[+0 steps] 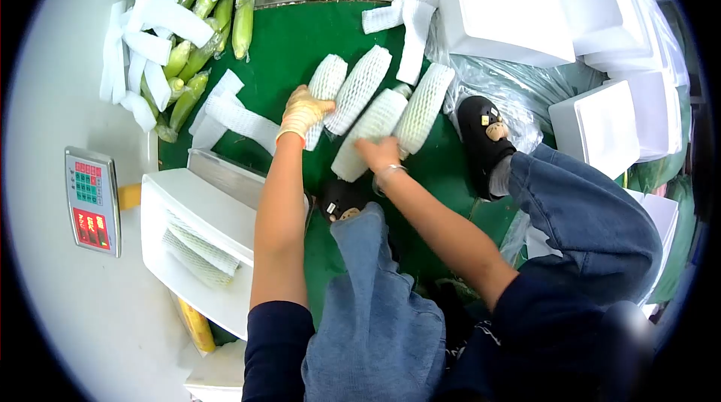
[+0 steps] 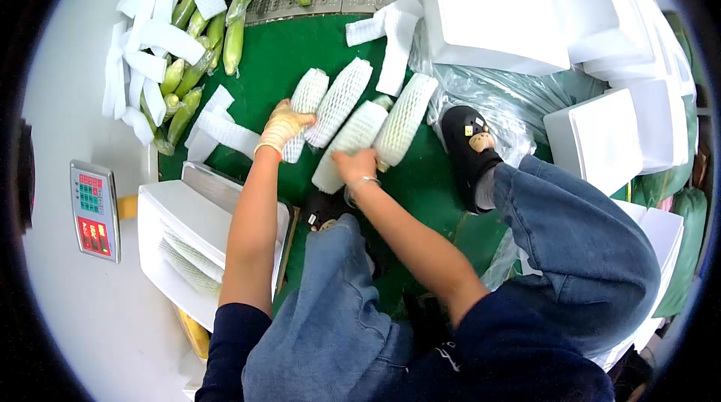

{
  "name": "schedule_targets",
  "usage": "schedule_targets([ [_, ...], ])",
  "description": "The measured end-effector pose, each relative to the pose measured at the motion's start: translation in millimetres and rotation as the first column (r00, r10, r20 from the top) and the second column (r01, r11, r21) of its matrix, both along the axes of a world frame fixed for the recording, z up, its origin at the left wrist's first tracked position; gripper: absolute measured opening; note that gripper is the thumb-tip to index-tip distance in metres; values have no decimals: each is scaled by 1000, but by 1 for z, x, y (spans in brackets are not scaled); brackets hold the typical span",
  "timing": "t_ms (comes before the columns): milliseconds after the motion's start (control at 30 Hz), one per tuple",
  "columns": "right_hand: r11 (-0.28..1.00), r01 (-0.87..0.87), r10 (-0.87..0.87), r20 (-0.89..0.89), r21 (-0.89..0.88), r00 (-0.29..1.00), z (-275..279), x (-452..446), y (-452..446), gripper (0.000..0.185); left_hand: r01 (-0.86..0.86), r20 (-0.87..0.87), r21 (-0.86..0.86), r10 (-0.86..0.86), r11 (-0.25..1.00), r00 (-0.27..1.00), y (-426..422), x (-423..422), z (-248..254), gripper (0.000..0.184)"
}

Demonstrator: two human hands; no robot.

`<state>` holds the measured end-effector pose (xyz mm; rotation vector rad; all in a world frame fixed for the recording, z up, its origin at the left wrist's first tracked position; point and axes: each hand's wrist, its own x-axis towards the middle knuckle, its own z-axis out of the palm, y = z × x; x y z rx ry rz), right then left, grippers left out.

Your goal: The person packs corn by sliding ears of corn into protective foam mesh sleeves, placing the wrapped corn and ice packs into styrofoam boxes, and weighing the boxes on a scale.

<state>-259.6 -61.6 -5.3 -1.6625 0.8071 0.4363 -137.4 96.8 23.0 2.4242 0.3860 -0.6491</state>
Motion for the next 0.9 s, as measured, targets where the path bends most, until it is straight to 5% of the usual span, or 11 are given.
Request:
schedule_targets([
  [67, 931, -364, 364, 6, 26, 932, 35, -11, -41, 68, 5, -41, -70, -7, 998, 999, 2, -1, 4, 91],
  [133, 945, -295, 319, 200, -142, 926, 100, -7, -68, 68, 2, -81, -140, -14, 990, 997, 4, 1, 1, 94],
  [200, 693, 61, 371, 428, -719, 824, 73, 16, -90, 73, -102, -45, -225, 94, 969, 995, 13, -2, -7, 96],
  [267, 680, -49, 261, 179, -732, 949, 33, 36, -109, 79, -298, -216, -436, 223, 849, 951, 21, 4, 17, 87],
  [333, 842, 41, -50, -3, -537, 999, 16, 41, -98, 83, -212, -116, -666, 181, 715, 977, 21, 16, 28, 72],
  [400, 879, -34, 41, 4, -476, 999, 27, 46, -98, 84, 46, 100, -499, 5, 865, 995, 20, 47, 13, 66],
  [500, 920, 199, -110, 266, -336, 958, 53, 43, -97, 82, 218, 33, -348, -221, 912, 975, -13, 59, 37, 63],
  [600, 998, -35, 56, 410, -57, 910, 78, 54, -94, 62, 85, -161, -413, -164, 907, 973, -22, 43, 33, 69],
  [733, 793, -112, 113, 36, 599, 993, 56, 105, -72, 53, -167, -182, -983, -279, 78, 943, 7, 31, -61, 30],
  [833, 797, -127, 17, 189, 590, 982, 43, 92, -67, 47, -371, -356, -856, 111, 359, 928, -31, -8, 39, 32],
  [900, 804, -262, 71, 352, 533, 933, 78, 85, -66, 47, -280, -140, -822, 301, 495, 943, -36, -16, 73, 44],
])
